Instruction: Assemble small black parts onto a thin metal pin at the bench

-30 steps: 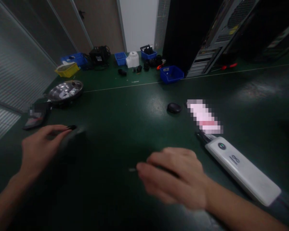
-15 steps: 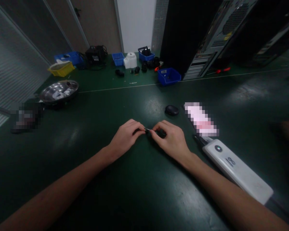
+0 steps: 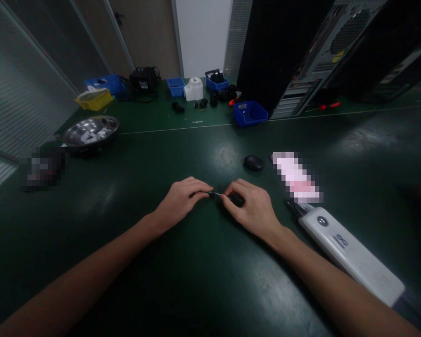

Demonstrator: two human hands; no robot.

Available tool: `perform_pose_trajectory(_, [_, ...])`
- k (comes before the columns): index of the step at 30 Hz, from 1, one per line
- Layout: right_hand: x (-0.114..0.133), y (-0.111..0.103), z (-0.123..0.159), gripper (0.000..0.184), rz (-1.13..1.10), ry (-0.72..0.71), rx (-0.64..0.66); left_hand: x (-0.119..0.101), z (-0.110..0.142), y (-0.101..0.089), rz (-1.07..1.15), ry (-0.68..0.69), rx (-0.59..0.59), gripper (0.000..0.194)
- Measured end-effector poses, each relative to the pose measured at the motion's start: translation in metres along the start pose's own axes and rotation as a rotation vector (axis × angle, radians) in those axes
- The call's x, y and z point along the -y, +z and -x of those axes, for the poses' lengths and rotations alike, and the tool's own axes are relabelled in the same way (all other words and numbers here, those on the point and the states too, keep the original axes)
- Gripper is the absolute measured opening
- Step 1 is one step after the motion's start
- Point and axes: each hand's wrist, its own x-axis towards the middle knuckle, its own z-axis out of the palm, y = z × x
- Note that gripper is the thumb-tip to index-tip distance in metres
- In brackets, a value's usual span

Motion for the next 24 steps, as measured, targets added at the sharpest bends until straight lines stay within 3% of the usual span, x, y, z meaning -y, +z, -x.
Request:
perform_pose_trajectory(6, [0.001,-0.0016,-0.001,0.019,-0.057,-0.031,0.002,-0.0009,-0.0001,-0.0025,0.087,-0.014,-0.026,0.022])
perform_pose_trajectory(13, [-0.0001,0.0001,0.0003,0.018,-0.009,-0.071,0.062,-0.0004,0.0027,0.0003,-0.024,0.101,0.039,0.025])
perform_pose_trajectory(20, [0.0011,0.0001,-0.0005,0.019,-0.093,-0.088,0.033,-0.0012,0.0029,0.003,0.093,0.049,-0.031,0.019])
perform_pose_trajectory(24, [0.0004,0.0018,-0.0006,0.018,-0.087,-0.088,0.029,-0.0008,0.0032,0.0027,0.038,0.098,0.0,0.024])
